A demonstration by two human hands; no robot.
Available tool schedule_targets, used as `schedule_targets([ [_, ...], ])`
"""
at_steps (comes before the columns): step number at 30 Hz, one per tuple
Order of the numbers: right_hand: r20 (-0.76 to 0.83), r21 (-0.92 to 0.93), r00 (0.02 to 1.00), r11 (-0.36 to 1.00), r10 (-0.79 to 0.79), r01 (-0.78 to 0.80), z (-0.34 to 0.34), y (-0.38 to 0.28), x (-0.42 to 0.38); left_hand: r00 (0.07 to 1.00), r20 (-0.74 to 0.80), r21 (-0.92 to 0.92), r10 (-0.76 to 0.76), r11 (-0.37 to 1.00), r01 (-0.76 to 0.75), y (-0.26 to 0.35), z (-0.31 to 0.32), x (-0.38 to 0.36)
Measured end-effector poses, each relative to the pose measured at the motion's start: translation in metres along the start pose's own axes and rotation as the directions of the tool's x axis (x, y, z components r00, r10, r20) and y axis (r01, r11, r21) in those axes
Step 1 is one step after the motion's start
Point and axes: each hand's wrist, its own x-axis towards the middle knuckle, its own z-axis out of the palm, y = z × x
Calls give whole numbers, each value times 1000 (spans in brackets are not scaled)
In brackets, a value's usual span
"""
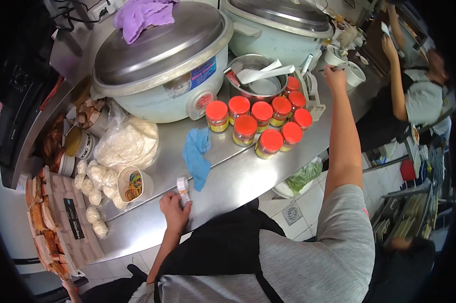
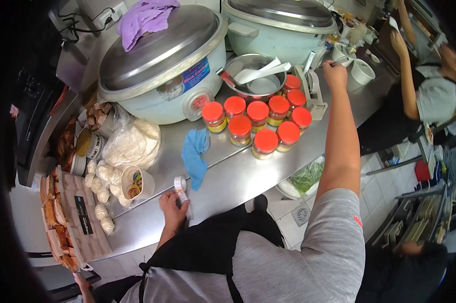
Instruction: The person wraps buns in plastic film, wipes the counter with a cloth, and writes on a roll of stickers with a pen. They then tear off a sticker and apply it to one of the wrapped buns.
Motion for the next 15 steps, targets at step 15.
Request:
schedule_targets([
  [15,177,-331,958,903,-227,275,93,77,95,960,-152,89,-234,964,249,13,29,17],
])
